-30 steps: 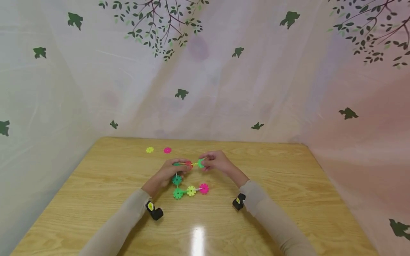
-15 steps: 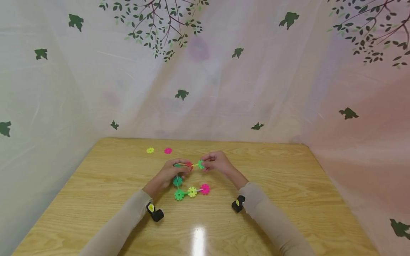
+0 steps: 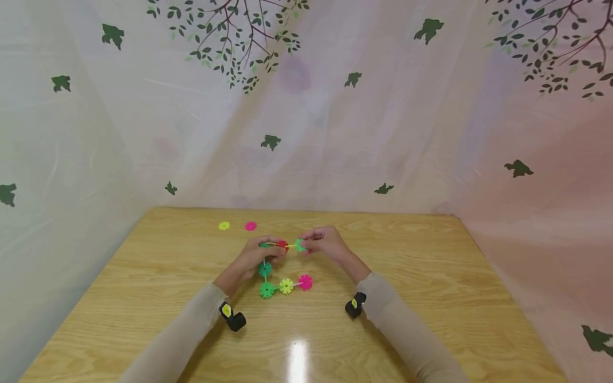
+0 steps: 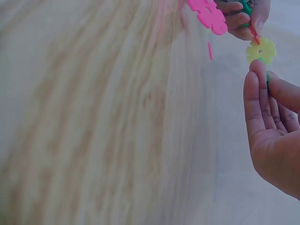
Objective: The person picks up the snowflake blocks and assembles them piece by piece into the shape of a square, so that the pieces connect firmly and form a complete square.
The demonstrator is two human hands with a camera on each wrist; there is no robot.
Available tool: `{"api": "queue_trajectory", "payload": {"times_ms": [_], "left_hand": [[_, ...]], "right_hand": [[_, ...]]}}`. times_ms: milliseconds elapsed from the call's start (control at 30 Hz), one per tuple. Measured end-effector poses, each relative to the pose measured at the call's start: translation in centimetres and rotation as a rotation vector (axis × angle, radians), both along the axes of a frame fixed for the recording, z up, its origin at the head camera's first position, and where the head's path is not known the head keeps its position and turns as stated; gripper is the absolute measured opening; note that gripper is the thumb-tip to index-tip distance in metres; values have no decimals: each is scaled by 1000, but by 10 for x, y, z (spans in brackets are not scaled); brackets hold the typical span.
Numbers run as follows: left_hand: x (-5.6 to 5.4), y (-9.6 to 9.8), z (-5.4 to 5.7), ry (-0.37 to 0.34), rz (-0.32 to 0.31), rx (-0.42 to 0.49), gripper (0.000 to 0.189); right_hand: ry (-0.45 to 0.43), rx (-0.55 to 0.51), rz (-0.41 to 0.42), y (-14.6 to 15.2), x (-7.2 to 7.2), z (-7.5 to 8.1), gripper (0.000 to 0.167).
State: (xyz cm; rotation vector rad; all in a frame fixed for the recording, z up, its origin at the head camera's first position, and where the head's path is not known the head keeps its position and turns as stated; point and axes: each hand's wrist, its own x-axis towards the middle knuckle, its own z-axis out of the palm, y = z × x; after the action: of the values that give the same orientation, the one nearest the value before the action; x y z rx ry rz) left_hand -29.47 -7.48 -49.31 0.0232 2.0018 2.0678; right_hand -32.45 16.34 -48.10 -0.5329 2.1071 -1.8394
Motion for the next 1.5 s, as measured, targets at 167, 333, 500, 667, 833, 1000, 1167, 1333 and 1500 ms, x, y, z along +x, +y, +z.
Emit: {"api": "queue_trajectory", "payload": {"times_ms": [167, 333, 500, 667, 833, 1000, 1167, 1333, 1500], "left_hand": [[1, -1, 2, -6, 12, 14, 33], [3, 0, 3, -27, 20, 34, 33], [3, 0, 4, -30, 27, 46, 32], [2, -2, 4, -15, 3, 17, 30], [3, -10, 1, -9, -55, -7, 30], [4, -18, 1, -14, -110, -22, 34], [5, -28, 3, 4, -170, -51, 36], [7, -37, 2, 7, -213, -82, 39], [10, -46, 0, 3, -219, -78, 41]], "right_hand": [[-10, -2, -21, -2, 2, 3, 28], [-30, -18, -23, -5, 3, 4, 29], [-31, -22, -15, -7, 1, 6, 29], [-36, 41, -1, -9, 0, 11, 26], [-45, 106, 24, -12, 1, 13, 23], [-51, 134, 48, -15, 2, 16, 24], [-45, 170, 92, -17, 5, 21, 25], [-20, 231, 149, -17, 6, 22, 26], [-10, 271, 163, -19, 2, 18, 27]]}}
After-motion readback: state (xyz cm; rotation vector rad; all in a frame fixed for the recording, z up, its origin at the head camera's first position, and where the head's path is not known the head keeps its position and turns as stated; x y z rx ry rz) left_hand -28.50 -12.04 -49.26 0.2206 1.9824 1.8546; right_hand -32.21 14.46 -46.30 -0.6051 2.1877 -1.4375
